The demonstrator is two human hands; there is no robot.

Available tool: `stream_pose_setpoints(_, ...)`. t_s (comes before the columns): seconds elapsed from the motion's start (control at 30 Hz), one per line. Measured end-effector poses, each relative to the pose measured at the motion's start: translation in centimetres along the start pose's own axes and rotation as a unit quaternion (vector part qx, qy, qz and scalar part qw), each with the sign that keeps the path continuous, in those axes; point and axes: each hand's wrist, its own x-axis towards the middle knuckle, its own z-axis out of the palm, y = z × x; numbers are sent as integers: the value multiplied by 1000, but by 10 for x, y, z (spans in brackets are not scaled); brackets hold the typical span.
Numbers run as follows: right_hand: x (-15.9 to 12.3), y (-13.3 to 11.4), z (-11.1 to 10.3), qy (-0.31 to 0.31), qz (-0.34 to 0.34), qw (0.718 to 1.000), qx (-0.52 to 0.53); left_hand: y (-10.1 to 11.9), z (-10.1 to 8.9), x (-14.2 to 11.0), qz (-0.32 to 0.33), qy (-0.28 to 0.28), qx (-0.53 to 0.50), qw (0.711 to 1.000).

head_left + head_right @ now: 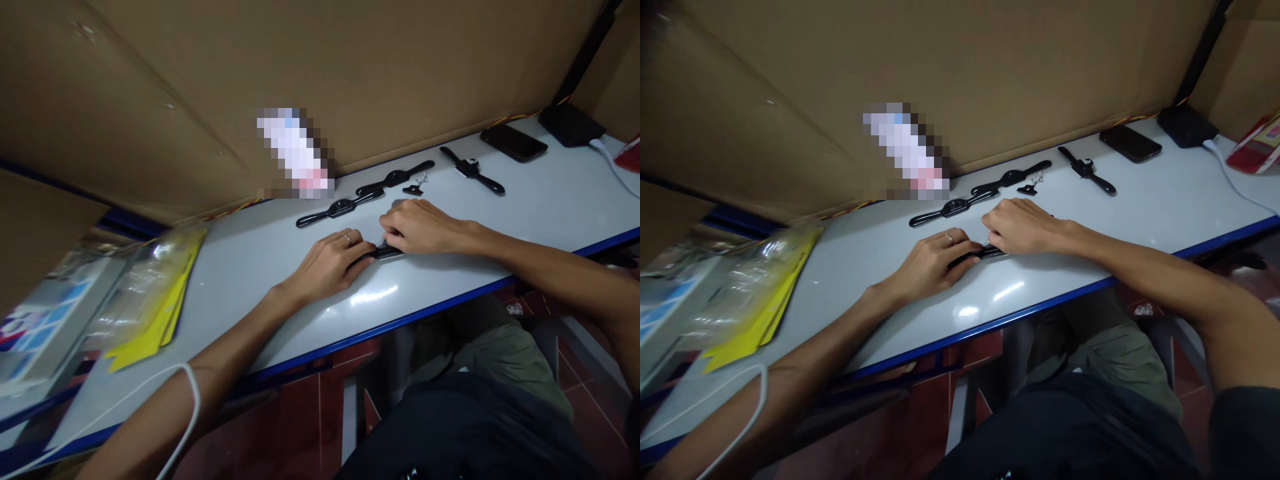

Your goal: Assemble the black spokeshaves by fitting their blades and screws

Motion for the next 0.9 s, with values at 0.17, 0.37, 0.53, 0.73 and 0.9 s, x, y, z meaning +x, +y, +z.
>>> stream_pose_setpoints(0.17,2,1,0,7,-2,999,35,0,0,-1,2,3,5,1000)
stream_pose_setpoints(0.37,2,1,-6,-2,-14,996,90,0,0,-1,6,3,11,1000)
stream_pose_setpoints(0.53,2,3,-6,17,-14,995,97,0,-1,-1,5,-5,13,1000)
stream_pose_setpoints(0.73,2,6,-7,68,-24,991,109,0,0,-1,10,-2,20,1000)
stream_pose_setpoints(0.9,0,10,-14,70,1,995,66,1,0,0,17,0,20,1000)
